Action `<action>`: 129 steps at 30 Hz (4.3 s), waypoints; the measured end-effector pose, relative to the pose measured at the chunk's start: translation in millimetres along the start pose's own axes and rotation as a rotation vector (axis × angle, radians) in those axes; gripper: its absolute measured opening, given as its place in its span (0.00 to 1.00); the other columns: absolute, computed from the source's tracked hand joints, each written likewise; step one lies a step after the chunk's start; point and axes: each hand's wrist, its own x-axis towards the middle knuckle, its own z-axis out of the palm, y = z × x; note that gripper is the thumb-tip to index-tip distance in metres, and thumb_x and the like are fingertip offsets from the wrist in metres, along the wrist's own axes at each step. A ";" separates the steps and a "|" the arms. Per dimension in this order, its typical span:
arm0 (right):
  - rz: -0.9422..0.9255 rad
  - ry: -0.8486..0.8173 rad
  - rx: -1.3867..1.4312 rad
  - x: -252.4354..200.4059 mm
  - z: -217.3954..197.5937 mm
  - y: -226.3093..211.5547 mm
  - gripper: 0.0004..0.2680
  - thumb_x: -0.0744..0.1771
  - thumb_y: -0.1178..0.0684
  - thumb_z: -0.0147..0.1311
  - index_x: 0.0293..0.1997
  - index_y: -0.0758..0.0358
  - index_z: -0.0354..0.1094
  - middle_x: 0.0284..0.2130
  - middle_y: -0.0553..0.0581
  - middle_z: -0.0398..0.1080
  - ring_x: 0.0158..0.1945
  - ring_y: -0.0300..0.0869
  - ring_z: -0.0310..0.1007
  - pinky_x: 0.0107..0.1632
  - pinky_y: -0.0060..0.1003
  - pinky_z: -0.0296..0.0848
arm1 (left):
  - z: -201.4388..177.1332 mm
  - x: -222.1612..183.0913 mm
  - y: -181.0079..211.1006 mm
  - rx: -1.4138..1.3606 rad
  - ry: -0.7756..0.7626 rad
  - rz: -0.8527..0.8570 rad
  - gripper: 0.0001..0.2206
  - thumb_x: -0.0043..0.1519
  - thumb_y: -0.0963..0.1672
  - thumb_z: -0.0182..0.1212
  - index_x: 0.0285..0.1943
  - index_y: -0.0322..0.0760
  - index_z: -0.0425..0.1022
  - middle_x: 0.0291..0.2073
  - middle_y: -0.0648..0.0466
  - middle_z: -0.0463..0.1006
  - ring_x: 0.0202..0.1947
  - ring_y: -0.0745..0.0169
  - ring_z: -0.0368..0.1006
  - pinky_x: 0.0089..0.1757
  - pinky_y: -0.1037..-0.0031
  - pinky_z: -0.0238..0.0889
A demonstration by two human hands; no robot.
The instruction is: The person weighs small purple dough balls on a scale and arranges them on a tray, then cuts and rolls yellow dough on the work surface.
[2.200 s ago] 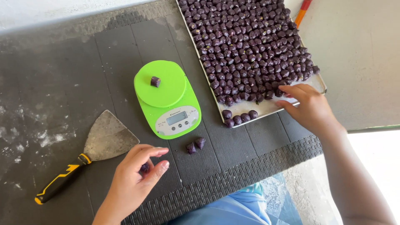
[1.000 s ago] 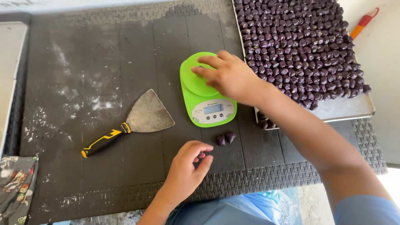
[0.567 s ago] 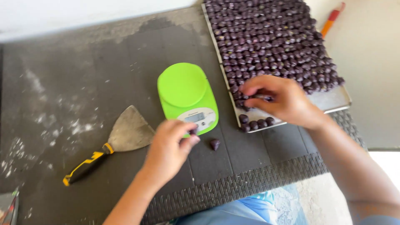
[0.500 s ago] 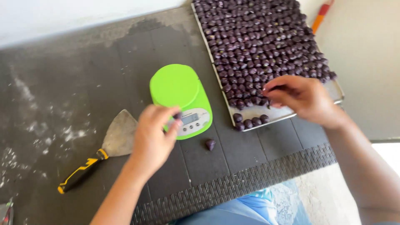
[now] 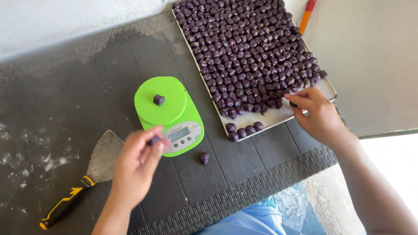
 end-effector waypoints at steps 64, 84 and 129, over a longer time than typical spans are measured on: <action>0.305 0.120 0.366 26.0 -26.0 -25.6 0.13 0.77 0.45 0.45 0.46 0.62 0.75 0.28 0.49 0.69 0.31 0.34 0.64 0.40 0.30 0.64 | 37.7 34.5 -13.1 0.446 -0.154 0.217 0.08 0.66 0.42 0.62 0.52 0.35 0.78 0.40 0.46 0.77 0.38 0.47 0.75 0.40 0.56 0.68; 0.434 -0.431 -0.242 33.1 -26.2 -37.2 0.18 0.68 0.45 0.58 0.66 0.53 0.71 0.52 0.55 0.80 0.55 0.50 0.77 0.56 0.48 0.73 | -30.9 -51.8 -30.0 -0.182 0.123 -0.129 0.17 0.64 0.38 0.62 0.64 0.33 0.75 0.53 0.46 0.83 0.48 0.62 0.85 0.52 0.75 0.79; -0.192 0.016 0.226 46.4 -7.9 -66.4 0.08 0.67 0.57 0.67 0.52 0.58 0.79 0.43 0.58 0.80 0.44 0.55 0.82 0.46 0.42 0.78 | -6.1 73.6 -35.1 0.447 0.123 0.430 0.20 0.57 0.33 0.60 0.59 0.36 0.76 0.49 0.44 0.74 0.49 0.37 0.78 0.48 0.50 0.75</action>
